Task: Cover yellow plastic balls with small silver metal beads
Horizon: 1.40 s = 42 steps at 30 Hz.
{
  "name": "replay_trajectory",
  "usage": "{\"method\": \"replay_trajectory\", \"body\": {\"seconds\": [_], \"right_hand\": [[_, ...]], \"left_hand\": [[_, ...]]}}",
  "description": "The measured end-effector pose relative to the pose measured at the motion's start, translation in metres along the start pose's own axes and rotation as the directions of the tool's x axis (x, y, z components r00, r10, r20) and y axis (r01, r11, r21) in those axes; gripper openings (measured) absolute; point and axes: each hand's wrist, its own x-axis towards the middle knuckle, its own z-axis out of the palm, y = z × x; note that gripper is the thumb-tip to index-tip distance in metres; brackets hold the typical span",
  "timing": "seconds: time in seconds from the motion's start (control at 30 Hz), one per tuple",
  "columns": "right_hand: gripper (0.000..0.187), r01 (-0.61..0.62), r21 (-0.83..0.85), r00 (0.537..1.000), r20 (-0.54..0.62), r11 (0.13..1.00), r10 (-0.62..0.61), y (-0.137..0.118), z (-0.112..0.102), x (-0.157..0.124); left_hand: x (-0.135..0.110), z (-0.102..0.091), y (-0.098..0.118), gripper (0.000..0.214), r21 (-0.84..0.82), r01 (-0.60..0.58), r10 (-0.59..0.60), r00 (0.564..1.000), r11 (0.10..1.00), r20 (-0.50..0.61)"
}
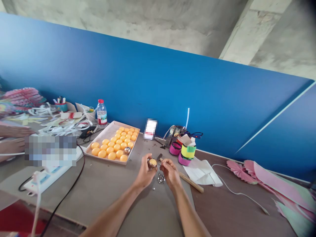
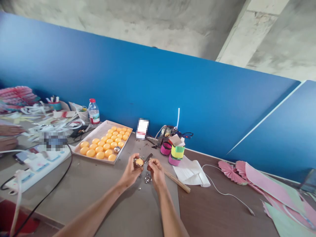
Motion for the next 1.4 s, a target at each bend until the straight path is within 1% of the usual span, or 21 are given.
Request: {"method": "replay_trajectory", "body": {"seconds": [0.1, 0.2, 0.3, 0.43, 0.6, 0.7, 0.83, 0.97, 1.03, 1.07, 1.17, 1.2, 1.3, 1.4], "right_hand": [[0.015, -0.008, -0.014, 1.000, 0.003, 1.000, 0.008, 0.002, 0.002, -0.001], [0.016, -0.014, -0.003, 1.000, 0.001, 1.000, 0.014, 0.001, 0.002, -0.001], [0.016, -0.021, -0.006, 1.000, 0.001, 1.000, 0.021, 0.001, 0.001, -0.001], [0.017, -0.024, -0.033, 1.000, -0.005, 0.999, 0.024, 0.003, 0.000, -0.001], [0.015, -0.038, 0.013, 0.999, -0.003, 0.999, 0.038, 0.003, 0.001, -0.001], [0.015, -0.050, 0.042, 0.999, -0.009, 0.998, 0.050, 0.001, 0.002, -0.001], [0.016, -0.059, 0.043, 0.998, -0.006, 0.997, 0.059, -0.001, 0.004, -0.002], [0.019, -0.053, 0.021, 0.999, -0.009, 0.998, 0.054, -0.001, 0.003, -0.002], [0.019, -0.056, 0.011, 0.998, -0.008, 0.998, 0.056, 0.000, 0.003, -0.001], [0.020, -0.058, 0.013, 0.998, -0.004, 0.998, 0.058, 0.000, 0.003, -0.001], [0.020, -0.058, 0.019, 0.998, 0.002, 0.998, 0.058, -0.001, 0.003, -0.002], [0.020, -0.057, 0.016, 0.998, -0.002, 0.998, 0.057, -0.002, 0.004, -0.002], [0.020, -0.055, -0.002, 0.998, -0.021, 0.999, 0.055, -0.004, 0.006, -0.003], [0.021, -0.056, 0.006, 0.998, -0.017, 0.998, 0.056, -0.005, 0.007, -0.003]], "left_hand": [[-0.001, 0.000, 0.000, 0.047, 0.009, -0.014, 0.015, 1.000, 1.000, -0.027], [-0.002, 0.000, 0.006, 0.045, 0.001, -0.064, 0.064, 0.997, 0.998, -0.046], [-0.003, 0.001, 0.014, 0.051, -0.053, -0.110, 0.107, 0.992, 0.992, -0.060], [-0.005, 0.004, 0.019, 0.057, -0.169, -0.090, 0.074, 0.993, 0.982, -0.096], [-0.006, 0.005, 0.019, 0.046, -0.160, -0.023, 0.013, 0.998, 0.987, -0.062], [-0.006, 0.004, 0.021, 0.045, -0.172, 0.016, -0.024, 0.999, 0.985, -0.045], [-0.004, 0.003, 0.023, 0.046, -0.233, 0.025, -0.040, 0.997, 0.972, -0.060], [0.000, 0.004, 0.024, 0.047, -0.327, 0.051, -0.083, 0.993, 0.944, -0.084], [0.002, 0.003, 0.025, 0.045, -0.424, 0.101, -0.130, 0.991, 0.900, -0.040], [0.003, 0.002, 0.025, 0.044, -0.489, 0.148, -0.163, 0.987, 0.859, 0.014], [0.006, -0.003, 0.025, 0.036, -0.655, 0.324, -0.240, 0.946, 0.683, 0.217], [0.007, -0.005, 0.025, 0.033, -0.687, 0.362, -0.249, 0.932, 0.630, 0.262], [0.009, -0.011, 0.025, 0.024, -0.746, 0.429, -0.266, 0.903, 0.509, 0.338], [0.010, -0.014, 0.025, 0.024, -0.770, 0.491, -0.303, 0.868, 0.407, 0.394]]}}
